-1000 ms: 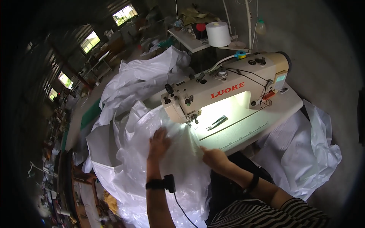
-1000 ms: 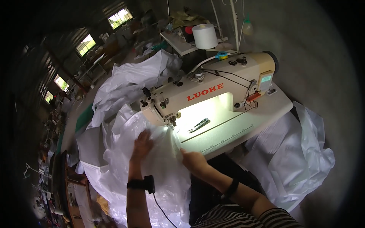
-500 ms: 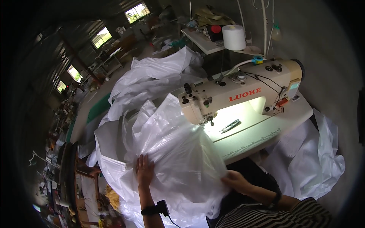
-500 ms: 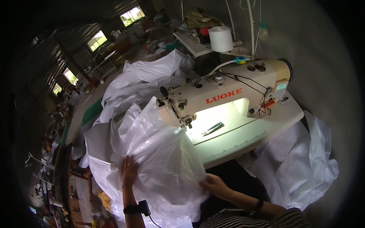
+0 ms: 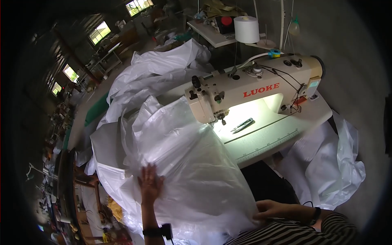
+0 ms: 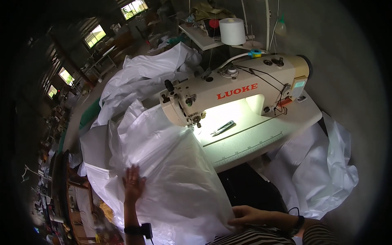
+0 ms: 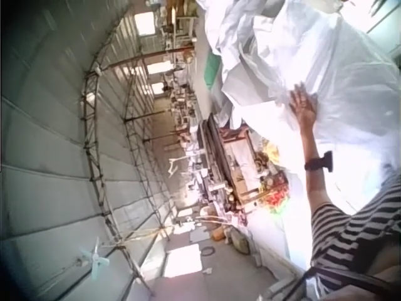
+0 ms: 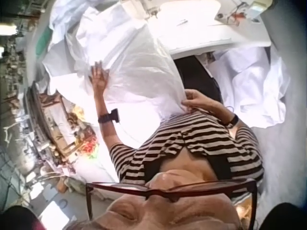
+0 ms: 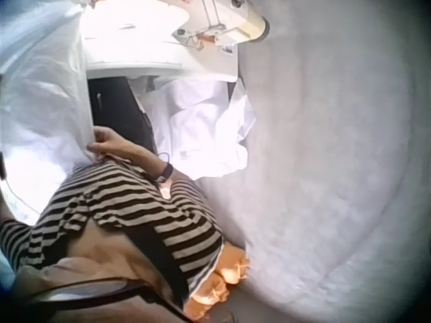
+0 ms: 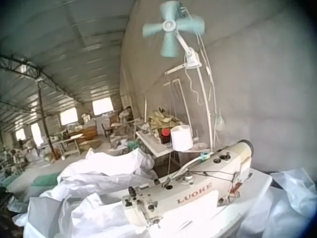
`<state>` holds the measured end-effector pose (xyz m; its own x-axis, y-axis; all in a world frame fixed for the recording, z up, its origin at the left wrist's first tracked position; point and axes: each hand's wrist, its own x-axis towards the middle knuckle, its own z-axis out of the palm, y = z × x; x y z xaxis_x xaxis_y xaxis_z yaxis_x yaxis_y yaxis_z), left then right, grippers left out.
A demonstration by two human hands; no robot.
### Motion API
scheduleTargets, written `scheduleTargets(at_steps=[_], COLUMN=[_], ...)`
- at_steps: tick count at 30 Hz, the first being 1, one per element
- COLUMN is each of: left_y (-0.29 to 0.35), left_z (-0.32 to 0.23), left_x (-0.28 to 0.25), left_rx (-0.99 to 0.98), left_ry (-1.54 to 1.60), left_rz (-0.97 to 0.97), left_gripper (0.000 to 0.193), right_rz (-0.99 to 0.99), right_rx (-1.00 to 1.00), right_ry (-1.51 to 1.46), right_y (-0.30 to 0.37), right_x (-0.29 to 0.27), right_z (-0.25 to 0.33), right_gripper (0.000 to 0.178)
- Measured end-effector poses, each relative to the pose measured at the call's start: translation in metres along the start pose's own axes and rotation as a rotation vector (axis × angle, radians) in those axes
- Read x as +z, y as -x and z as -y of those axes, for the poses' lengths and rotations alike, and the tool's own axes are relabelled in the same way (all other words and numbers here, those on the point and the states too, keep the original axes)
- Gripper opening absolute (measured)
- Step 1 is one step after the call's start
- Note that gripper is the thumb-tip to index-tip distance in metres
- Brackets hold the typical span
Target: The person is using an industrial sewing machine to join together large sheets of white plastic material.
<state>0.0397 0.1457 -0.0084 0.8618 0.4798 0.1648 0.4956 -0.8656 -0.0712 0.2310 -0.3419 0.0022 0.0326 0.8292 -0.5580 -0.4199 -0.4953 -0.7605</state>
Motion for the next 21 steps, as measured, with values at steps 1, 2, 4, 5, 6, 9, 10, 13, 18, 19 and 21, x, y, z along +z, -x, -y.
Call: scheduleTargets(at_steps=[1,2,4,5,6,9,10,13,18,19,21], left_y=[-0.004,-0.014,-0.031,-0.042,-0.047,-0.030,-0.015,0.031,0.052,0.054,0.058], left_z=[0.014,0.024,0.032,0.024,0.010,-0.099,-0.140,-0.241,-0.280,-0.283,-0.292], left_x=[0.002,0.001,-0.012,-0.022,-0.041,-0.077,-0.085,-0.084,-0.059,-0.055,-0.050], left_rx=[0.000,-0.010,0.002,-0.034,-0.156,0.084,0.151,0.506,0.367,0.343,0.321], left_ry=[0.178,0.158,0.108,0.022,0.233,0.667,0.834,0.577,0.462,0.558,0.653], left_rz=[-0.110,-0.109,-0.069,0.032,0.124,-0.220,-0.045,0.092,0.231,0.157,0.083], left_gripper=[0.064,0.063,0.056,0.052,0.042,0.038,0.044,0.077,0.019,0.013,0.007], right_rz=[0.057,0.007,-0.106,-0.139,-0.142,-0.215,-0.275,-0.326,-0.249,-0.333,-0.421], right_rx=[-0.105,-0.084,0.129,0.143,0.145,-0.067,-0.184,-0.282,-0.329,-0.344,-0.359], right_ry=[-0.045,-0.025,-0.053,-0.061,-0.067,0.118,0.169,0.248,0.321,0.319,0.314], right_y=[0.003,0.007,0.007,0.005,0.002,-0.014,-0.020,-0.037,-0.042,-0.043,-0.049], right_x=[-0.001,-0.004,-0.010,-0.014,-0.016,-0.020,-0.022,-0.027,-0.027,-0.025,-0.020], right_z=[0.000,0.001,-0.003,-0.005,-0.007,-0.008,-0.006,0.006,0.028,0.032,0.038], right_gripper=[0.046,0.047,0.041,0.038,0.038,0.044,0.044,0.044,0.045,0.045,0.045])
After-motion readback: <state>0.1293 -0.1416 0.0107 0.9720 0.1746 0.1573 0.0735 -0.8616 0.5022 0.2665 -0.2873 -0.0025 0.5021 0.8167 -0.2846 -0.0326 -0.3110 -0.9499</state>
